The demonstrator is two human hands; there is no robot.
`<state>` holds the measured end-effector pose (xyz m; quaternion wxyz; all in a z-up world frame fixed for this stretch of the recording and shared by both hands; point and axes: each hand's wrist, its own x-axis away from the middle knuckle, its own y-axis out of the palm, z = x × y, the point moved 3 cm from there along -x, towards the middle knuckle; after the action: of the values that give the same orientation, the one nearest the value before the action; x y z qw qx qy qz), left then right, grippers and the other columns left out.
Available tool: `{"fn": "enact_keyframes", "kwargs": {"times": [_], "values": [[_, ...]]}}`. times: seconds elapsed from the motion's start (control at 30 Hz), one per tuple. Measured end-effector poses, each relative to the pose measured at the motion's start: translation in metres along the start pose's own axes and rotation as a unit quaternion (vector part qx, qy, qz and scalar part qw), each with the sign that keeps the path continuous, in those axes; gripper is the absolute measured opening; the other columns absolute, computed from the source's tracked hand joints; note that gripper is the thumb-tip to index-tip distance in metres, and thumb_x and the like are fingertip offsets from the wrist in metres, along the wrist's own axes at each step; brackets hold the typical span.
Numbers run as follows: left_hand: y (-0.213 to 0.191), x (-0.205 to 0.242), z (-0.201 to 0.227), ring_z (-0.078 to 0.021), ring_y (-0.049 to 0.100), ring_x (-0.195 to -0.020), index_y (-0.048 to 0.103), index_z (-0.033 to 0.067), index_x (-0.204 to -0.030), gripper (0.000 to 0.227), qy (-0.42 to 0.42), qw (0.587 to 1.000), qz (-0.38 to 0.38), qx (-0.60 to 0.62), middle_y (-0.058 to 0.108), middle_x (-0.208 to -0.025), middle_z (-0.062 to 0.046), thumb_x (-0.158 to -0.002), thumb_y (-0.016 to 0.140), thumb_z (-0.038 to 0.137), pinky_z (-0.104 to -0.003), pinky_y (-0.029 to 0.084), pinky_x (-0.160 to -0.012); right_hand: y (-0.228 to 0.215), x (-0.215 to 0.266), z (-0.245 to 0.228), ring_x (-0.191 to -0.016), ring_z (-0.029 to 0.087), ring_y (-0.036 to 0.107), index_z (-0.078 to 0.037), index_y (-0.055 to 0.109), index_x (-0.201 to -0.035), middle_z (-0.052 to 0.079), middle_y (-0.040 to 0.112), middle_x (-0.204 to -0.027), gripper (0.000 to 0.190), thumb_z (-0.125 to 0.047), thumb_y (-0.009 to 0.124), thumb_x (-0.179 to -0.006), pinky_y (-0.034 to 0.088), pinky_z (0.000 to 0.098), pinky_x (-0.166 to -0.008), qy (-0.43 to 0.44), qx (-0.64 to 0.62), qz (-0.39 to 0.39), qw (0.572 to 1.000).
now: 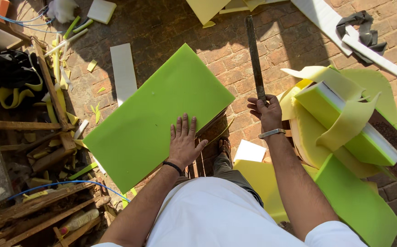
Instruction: The person cuts green foam pieces using a long metal blade, trims edges, and fits them onto a wooden frame with purple webbing. They also use a pneumatic nail gun to secure the foam and webbing to the frame.
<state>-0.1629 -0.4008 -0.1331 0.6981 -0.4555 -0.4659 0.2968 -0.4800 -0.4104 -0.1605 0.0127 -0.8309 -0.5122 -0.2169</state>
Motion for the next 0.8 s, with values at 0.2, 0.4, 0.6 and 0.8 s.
{"fn": "enact_keyframes", "kwargs": {"times": [0.2, 0.4, 0.6, 0.8], "values": [[-0.01, -0.033, 0.028, -0.0317, -0.01, -0.157, 0.0, 0.0278, -0.164, 0.087, -0.078, 0.997, 0.001, -0.004, -0.008, -0.172, -0.013, -0.097, 0.031, 0.073, -0.053, -0.009, -0.124, 0.044, -0.089, 0.011, -0.11, 0.017, 0.073, -0.009, 0.049, -0.119, 0.01, 0.075, -0.12, 0.012, -0.011, 0.052, -0.107, 0.057, 0.03, -0.088, 0.008, 0.068, -0.124, 0.99], [-0.001, -0.021, 0.013, -0.0231, -0.007, -0.157, -0.001, 0.0321, -0.163, 0.08, -0.066, 0.998, -0.001, -0.018, -0.007, -0.172, -0.007, -0.098, 0.022, 0.072, -0.047, -0.007, -0.125, 0.095, -0.105, 0.027, -0.1, 0.019, 0.073, -0.004, 0.053, -0.117, 0.014, 0.075, -0.115, 0.013, -0.01, 0.055, -0.106, 0.058, 0.0325, -0.088, 0.064, 0.036, -0.195, 0.978], [0.02, 0.003, -0.015, -0.0203, -0.001, -0.157, 0.002, 0.0297, -0.164, 0.082, -0.048, 0.998, 0.042, 0.024, -0.002, -0.173, -0.005, -0.097, 0.017, 0.074, -0.041, -0.002, -0.127, 0.101, -0.083, 0.008, -0.095, 0.016, 0.072, -0.005, 0.056, -0.117, 0.01, 0.075, -0.11, 0.013, -0.011, 0.055, -0.104, 0.057, 0.0331, -0.087, 0.128, 0.05, -0.199, 0.97], [0.034, 0.06, -0.055, -0.0197, 0.007, -0.16, 0.01, 0.0295, -0.166, 0.08, -0.103, 0.986, 0.129, 0.004, 0.007, -0.174, -0.001, -0.1, 0.017, 0.074, -0.043, 0.002, -0.13, 0.142, -0.039, 0.003, -0.104, 0.019, 0.073, -0.006, 0.056, -0.114, 0.01, 0.074, -0.111, 0.012, -0.011, 0.056, -0.103, 0.058, 0.0363, -0.099, 0.15, 0.037, -0.288, 0.945]]}}
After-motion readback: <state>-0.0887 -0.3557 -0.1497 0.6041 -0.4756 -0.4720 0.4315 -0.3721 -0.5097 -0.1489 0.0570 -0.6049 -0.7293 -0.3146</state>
